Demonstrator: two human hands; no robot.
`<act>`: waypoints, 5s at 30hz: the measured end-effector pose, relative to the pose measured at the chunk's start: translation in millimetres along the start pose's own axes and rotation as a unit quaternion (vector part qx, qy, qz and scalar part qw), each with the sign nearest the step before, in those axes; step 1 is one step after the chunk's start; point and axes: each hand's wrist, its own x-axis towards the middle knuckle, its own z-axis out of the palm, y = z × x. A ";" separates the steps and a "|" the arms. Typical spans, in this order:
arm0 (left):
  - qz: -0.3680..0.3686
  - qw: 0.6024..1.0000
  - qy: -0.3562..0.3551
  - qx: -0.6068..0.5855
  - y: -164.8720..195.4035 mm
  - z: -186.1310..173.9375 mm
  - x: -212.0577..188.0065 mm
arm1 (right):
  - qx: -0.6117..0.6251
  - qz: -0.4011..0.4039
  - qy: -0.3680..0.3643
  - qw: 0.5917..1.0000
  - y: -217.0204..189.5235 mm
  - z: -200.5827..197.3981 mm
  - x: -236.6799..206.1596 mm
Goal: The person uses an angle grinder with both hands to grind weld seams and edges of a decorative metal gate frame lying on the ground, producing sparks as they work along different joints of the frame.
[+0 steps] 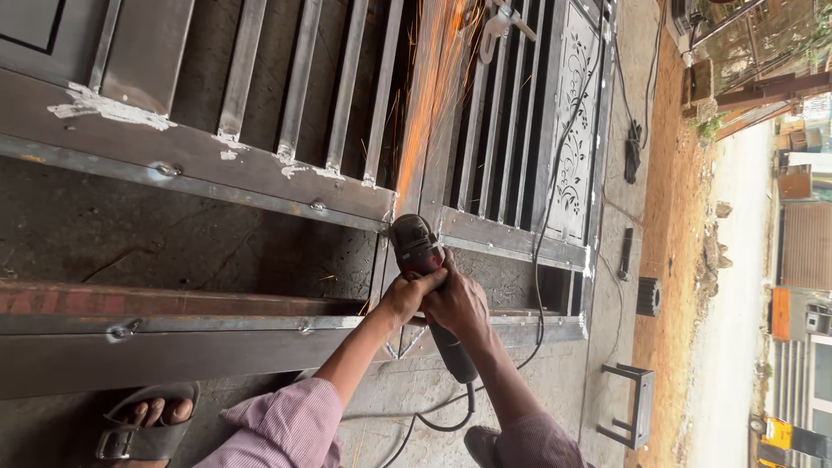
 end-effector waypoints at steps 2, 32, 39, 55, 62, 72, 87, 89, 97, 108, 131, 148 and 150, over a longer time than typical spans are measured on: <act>0.061 0.997 -0.039 -0.020 0.9 2.0 -1.8 | -0.032 -0.021 0.015 0.999 4.0 0.9 0.8; 0.085 0.995 0.014 -0.041 23.3 16.5 -18.5 | -0.026 -0.008 0.051 0.998 7.3 -8.2 3.0; 0.074 0.997 -0.007 -0.031 2.5 40.4 -35.7 | -0.045 -0.041 0.063 0.996 1.7 -33.9 -37.8; 0.191 0.955 0.071 -0.214 -35.2 41.6 34.3 | -0.006 -0.109 0.011 0.994 10.4 -30.0 4.8; 0.204 0.950 0.098 -0.216 -3.5 48.7 99.8 | -0.020 -0.196 0.044 0.979 36.6 -43.1 80.3; 0.273 0.914 0.175 -0.245 -34.2 57.5 124.6 | -0.078 -0.378 -0.017 0.922 59.7 -36.1 127.2; 0.182 0.910 0.208 -0.310 24.0 55.5 113.5 | -0.155 -0.439 -0.061 0.883 12.3 -74.3 159.6; 0.215 0.912 0.219 -0.274 13.8 57.1 105.8 | -0.113 -0.469 -0.048 0.875 12.3 -72.4 149.8; 0.265 0.914 0.181 -0.249 36.7 59.4 126.9 | -0.129 -0.389 -0.018 0.912 -2.2 -94.9 140.1; 0.293 0.903 0.224 -0.221 66.6 32.3 96.4 | -0.146 -0.350 0.004 0.925 -49.8 -76.9 149.8; 0.276 0.917 0.176 -0.227 42.8 66.3 118.5 | -0.170 -0.392 0.035 0.903 -4.5 -93.2 141.5; 0.373 0.855 0.311 -0.182 76.7 -5.6 90.8 | -0.072 -0.499 0.023 0.863 -81.8 -62.4 160.2; 0.381 0.853 0.299 -0.193 77.3 -9.2 88.1 | -0.080 -0.475 -0.002 0.876 -88.3 -61.9 156.9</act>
